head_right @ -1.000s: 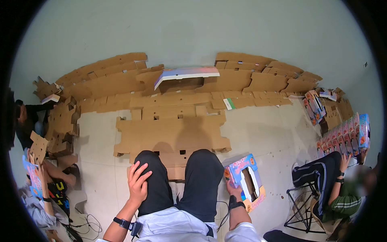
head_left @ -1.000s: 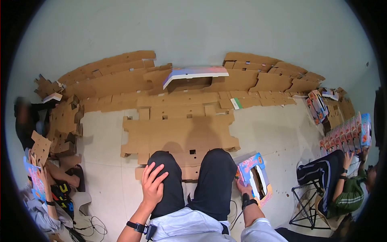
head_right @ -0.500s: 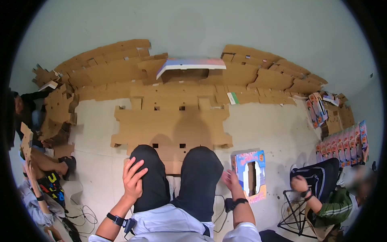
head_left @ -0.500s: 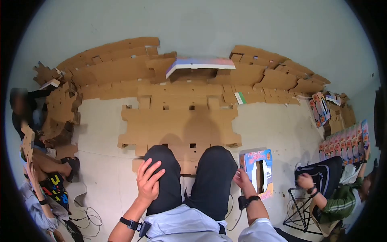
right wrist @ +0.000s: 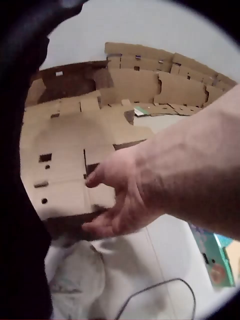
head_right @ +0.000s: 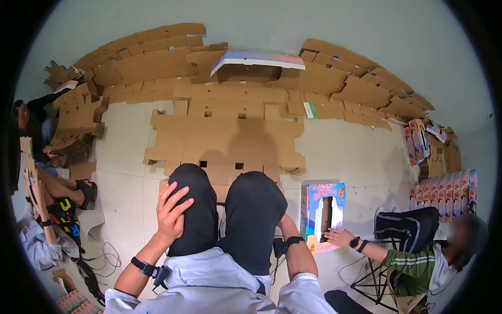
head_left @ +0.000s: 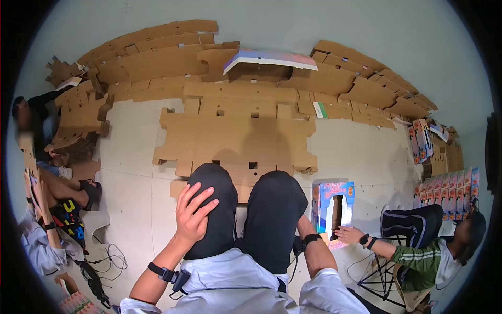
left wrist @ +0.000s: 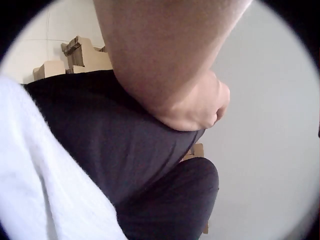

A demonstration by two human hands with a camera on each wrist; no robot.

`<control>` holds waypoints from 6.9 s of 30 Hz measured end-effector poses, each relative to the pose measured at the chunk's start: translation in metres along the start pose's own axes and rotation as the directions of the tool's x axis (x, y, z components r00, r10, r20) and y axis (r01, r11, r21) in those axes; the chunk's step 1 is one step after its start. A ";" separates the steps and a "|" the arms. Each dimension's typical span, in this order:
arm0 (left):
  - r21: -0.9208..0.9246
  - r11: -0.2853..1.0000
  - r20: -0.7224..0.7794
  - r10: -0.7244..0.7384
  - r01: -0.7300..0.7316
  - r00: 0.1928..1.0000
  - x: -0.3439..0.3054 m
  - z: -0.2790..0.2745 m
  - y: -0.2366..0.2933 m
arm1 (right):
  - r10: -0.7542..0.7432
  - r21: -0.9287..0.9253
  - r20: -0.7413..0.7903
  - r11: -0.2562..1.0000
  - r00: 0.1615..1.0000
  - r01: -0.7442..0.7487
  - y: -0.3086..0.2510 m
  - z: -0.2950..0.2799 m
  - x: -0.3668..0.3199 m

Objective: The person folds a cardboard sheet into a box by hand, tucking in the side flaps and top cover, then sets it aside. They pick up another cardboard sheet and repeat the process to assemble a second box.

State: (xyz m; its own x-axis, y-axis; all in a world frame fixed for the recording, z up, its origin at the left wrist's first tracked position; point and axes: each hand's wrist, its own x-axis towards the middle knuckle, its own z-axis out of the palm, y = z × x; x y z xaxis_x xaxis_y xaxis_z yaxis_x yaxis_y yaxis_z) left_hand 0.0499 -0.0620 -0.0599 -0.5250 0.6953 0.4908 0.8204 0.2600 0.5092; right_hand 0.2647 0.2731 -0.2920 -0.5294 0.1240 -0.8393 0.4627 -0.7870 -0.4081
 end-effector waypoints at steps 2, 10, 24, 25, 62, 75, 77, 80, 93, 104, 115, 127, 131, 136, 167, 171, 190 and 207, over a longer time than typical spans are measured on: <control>-0.001 1.000 0.005 -0.009 0.009 1.000 -0.001 -0.002 0.003 | -0.033 -0.021 -0.005 0.999 0.999 0.033 -0.012 0.006 0.003; -0.010 1.000 -0.009 -0.019 0.019 1.000 0.002 -0.001 0.003 | -0.097 -0.067 -0.013 0.993 0.995 0.096 -0.032 0.017 -0.003; -0.053 0.999 0.006 0.011 -0.011 1.000 0.005 0.008 0.002 | -0.130 -0.172 0.010 0.976 0.991 0.130 -0.038 0.026 -0.011; -0.051 0.999 0.010 0.015 -0.015 1.000 0.005 0.008 0.003 | -0.143 -0.185 0.015 0.972 0.990 0.144 -0.042 0.025 -0.014; 0.016 1.000 0.011 0.017 -0.017 1.000 0.000 -0.108 0.071 | -0.100 -0.540 0.626 0.660 0.774 0.522 -0.004 0.131 -0.280; -0.630 0.433 0.316 -0.615 0.645 0.722 -0.090 -0.149 -0.048 | -0.836 -0.779 0.542 -0.463 0.084 0.422 -0.050 0.133 -0.312; -0.741 0.282 0.295 -0.677 0.609 0.674 -0.096 -0.141 -0.058 | -0.706 -0.685 0.687 -0.550 0.172 0.477 -0.058 0.142 -0.321; -0.816 0.242 0.111 -0.826 0.525 0.553 -0.091 -0.113 -0.039 | -0.659 -0.675 0.693 -0.452 0.292 0.583 -0.054 0.158 -0.321; 0.072 0.977 0.002 -0.203 0.203 0.979 -0.101 -0.062 0.024 | -0.637 -0.740 0.605 -0.229 0.478 0.632 0.005 0.155 -0.301; -0.471 0.860 0.486 0.067 0.197 0.871 0.006 -0.073 0.034 | -0.723 -0.804 0.407 0.006 0.558 0.594 0.012 0.151 -0.296; -0.555 0.818 0.430 0.126 0.151 0.894 -0.024 -0.037 -0.002 | -0.677 -0.896 0.322 0.009 0.662 0.444 -0.006 0.101 -0.310; -0.531 0.831 0.371 0.052 0.166 0.927 -0.035 -0.037 -0.004 | -0.661 -0.976 0.151 -0.217 0.735 0.006 0.009 0.008 -0.340; -0.506 0.849 0.391 0.067 0.153 0.918 -0.044 -0.027 -0.016 | -0.834 -0.941 0.187 0.000 0.519 0.340 0.006 0.014 -0.329; -0.480 0.860 0.401 0.041 0.172 0.915 -0.038 -0.036 -0.002 | -0.915 -0.902 -0.027 0.196 0.402 0.386 -0.013 0.072 -0.337; 0.138 0.964 0.501 -0.264 0.225 0.824 -0.025 -0.093 0.033 | -0.799 -0.764 0.534 -0.315 0.278 0.564 -0.065 0.175 -0.295; 0.394 0.888 0.320 -0.375 0.238 0.870 -0.071 -0.118 -0.015 | -0.816 -0.602 0.191 0.342 0.546 0.722 -0.051 0.169 -0.270; -0.093 0.663 0.041 -0.743 0.743 0.668 -0.082 -0.154 0.003 | -0.786 -0.392 0.169 0.500 0.595 0.772 -0.048 0.170 -0.269; -0.234 0.948 0.471 0.305 -0.216 0.828 0.048 -0.065 0.104 | -0.803 -0.303 0.182 0.503 0.567 0.810 -0.042 0.157 -0.257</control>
State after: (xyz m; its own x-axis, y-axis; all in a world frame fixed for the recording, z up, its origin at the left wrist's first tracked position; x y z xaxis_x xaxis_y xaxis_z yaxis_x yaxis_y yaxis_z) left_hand 0.0952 -0.0458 0.0624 -0.0780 0.9703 0.2288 0.8378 -0.0606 0.5426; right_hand 0.2695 0.1797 -0.0025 -0.8014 0.5923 -0.0826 0.0196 -0.1120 -0.9935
